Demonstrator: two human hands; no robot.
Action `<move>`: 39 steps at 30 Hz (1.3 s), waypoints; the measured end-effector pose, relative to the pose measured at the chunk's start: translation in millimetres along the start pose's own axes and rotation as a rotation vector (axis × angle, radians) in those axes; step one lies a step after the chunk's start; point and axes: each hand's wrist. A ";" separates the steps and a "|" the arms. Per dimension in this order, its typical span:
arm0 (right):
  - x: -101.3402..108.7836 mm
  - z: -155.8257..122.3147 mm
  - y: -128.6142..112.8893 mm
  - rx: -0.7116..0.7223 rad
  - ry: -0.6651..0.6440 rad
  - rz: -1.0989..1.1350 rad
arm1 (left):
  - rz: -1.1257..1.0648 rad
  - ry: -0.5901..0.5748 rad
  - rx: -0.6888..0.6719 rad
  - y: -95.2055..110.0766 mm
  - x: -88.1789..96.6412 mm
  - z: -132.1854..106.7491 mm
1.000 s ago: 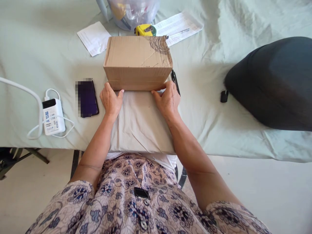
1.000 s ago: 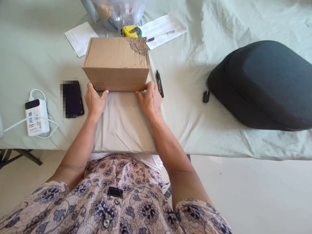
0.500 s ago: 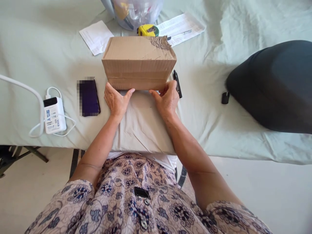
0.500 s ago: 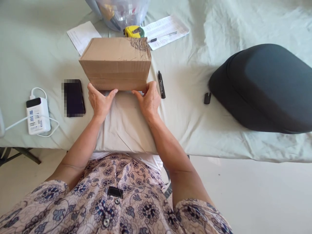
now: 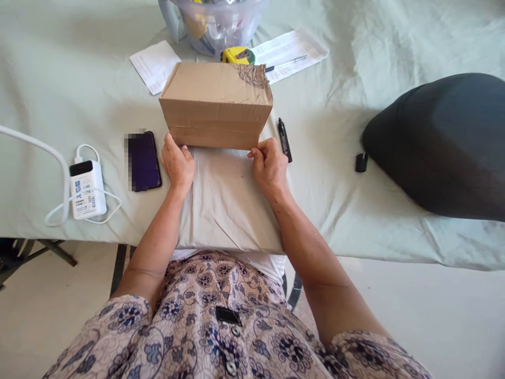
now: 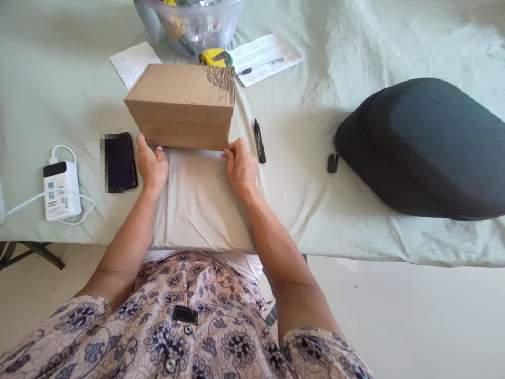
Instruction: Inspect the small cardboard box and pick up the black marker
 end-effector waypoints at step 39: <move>-5.0 -10.3 -44.7 0.378 0.001 0.201 | -0.239 0.003 -0.736 20.8 -12.5 -28.6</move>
Point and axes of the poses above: each hand's wrist, its own z-axis towards the middle knuckle, its own x-axis out of the back of the hand, y = z × x, and after that the axes turned 4 degrees about -y, right-handed
